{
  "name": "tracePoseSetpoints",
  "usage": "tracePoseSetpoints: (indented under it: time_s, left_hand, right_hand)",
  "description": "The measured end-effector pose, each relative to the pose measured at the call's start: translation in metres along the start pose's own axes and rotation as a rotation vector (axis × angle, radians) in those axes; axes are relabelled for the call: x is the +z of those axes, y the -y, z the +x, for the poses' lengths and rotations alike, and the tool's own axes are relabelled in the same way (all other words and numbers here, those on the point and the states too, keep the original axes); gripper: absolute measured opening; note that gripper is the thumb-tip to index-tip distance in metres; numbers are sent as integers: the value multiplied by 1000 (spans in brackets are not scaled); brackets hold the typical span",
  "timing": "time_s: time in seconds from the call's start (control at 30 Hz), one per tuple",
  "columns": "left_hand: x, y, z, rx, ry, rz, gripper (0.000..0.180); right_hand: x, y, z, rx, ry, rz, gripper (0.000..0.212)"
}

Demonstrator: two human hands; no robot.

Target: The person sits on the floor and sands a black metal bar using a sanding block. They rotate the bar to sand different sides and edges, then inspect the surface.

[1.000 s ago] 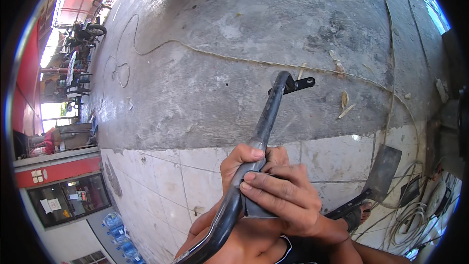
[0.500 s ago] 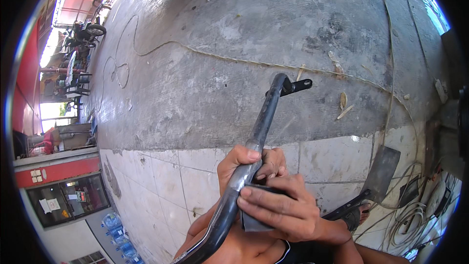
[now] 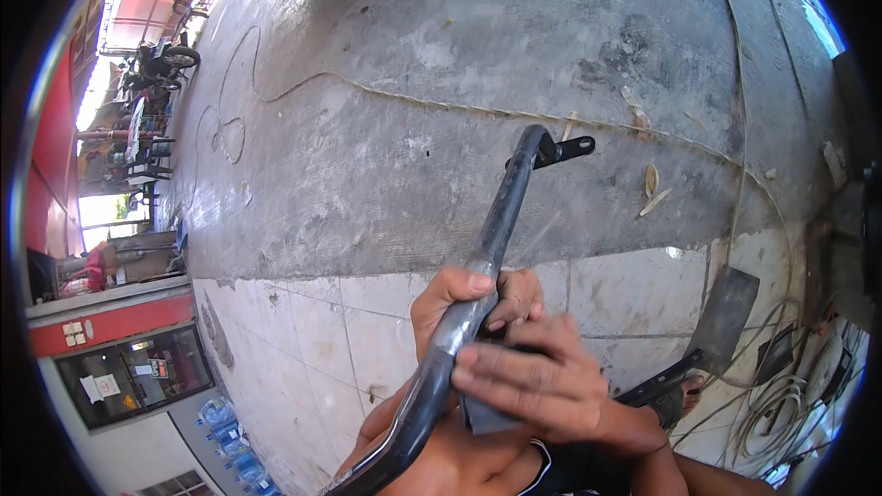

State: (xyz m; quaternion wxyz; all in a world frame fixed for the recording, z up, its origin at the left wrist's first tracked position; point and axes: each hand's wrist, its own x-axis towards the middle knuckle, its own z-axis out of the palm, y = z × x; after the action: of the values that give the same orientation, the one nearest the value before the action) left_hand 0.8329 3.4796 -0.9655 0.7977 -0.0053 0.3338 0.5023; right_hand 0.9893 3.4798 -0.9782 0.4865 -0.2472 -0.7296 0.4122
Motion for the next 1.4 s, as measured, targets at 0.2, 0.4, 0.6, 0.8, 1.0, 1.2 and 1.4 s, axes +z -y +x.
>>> tracePoseSetpoints:
  time_s: [0.2, 0.4, 0.6, 0.8, 1.0, 1.2, 1.4]
  left_hand:
    - [-9, 2, 3, 69, -23, 101, 43]
    - [-14, 0, 5, 46, 38, 99, 42]
    - [-2, 0, 2, 24, -15, 31, 40]
    - [2, 0, 0, 30, -2, 17, 40]
    - [0, 2, 0, 31, -8, -15, 39]
    - [14, -8, -4, -51, -134, -70, 38]
    - [-2, 3, 3, -5, -22, -99, 39]
  right_hand:
    - [7, 2, -3, -97, 16, 69, 54]
    - [3, -2, -9, -145, 88, 63, 59]
    - [2, -9, -10, -136, 25, -20, 71]
    - [7, -13, 2, -152, -39, 35, 63]
    - [4, -14, 5, -89, -21, 38, 65]
    - [-3, -15, 19, -57, 17, 96, 69]
    - [0, -17, 12, -96, -6, -9, 66]
